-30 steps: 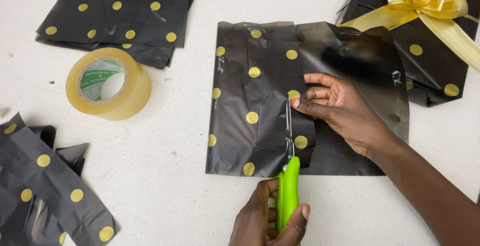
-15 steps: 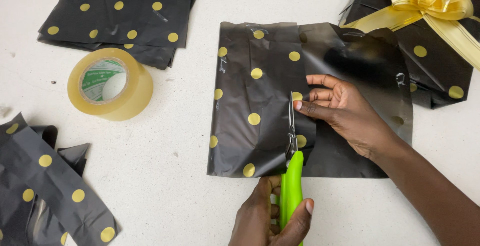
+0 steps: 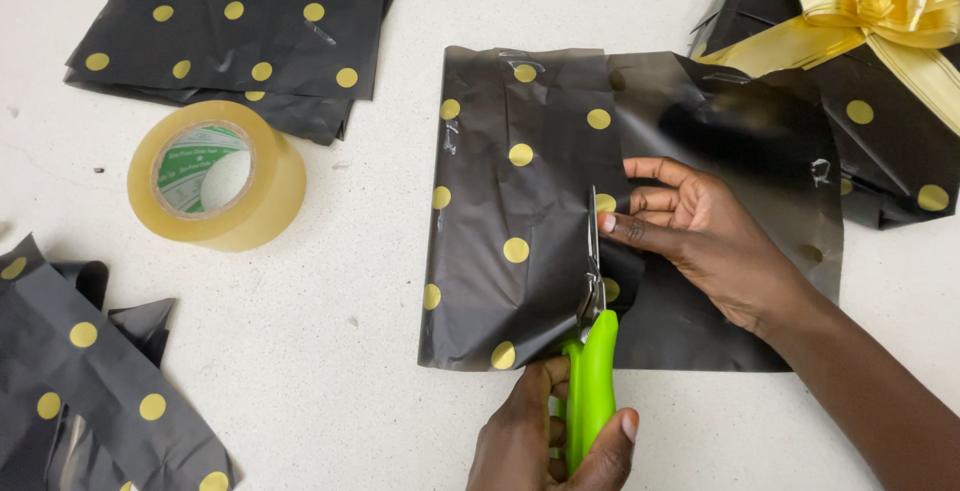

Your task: The person cuts black wrapping paper with gold polka dots using green shears, then folds the paper around a rectangular wooden recipe book. They smooth the paper and fold the ends to create a wrapped package.

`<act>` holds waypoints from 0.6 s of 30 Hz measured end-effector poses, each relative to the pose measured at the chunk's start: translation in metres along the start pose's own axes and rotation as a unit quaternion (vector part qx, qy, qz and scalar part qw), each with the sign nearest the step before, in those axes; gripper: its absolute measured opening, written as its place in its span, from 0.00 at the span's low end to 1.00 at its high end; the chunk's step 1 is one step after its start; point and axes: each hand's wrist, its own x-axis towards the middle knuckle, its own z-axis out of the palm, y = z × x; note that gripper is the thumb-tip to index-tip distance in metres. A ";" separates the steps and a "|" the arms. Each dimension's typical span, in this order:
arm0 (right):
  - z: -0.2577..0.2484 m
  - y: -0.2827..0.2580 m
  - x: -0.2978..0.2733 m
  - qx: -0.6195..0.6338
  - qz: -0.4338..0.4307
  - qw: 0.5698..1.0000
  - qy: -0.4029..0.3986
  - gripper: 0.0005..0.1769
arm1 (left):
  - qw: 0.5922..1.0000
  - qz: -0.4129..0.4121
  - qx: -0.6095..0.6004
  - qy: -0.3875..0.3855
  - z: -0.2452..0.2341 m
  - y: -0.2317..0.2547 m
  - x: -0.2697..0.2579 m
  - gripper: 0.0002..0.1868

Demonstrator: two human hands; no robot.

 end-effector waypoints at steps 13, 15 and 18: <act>-0.002 0.003 0.000 0.017 -0.014 1.000 -0.016 0.47 | 0.999 -0.032 -0.003 -0.016 0.001 -0.007 0.005 0.40; -0.001 0.002 0.000 0.016 -0.008 1.000 -0.013 0.47 | 1.000 -0.019 -0.005 -0.015 0.000 -0.007 0.005 0.40; -0.001 0.001 0.001 0.016 0.003 1.000 -0.007 0.48 | 0.999 -0.033 -0.016 -0.023 -0.002 -0.005 0.004 0.39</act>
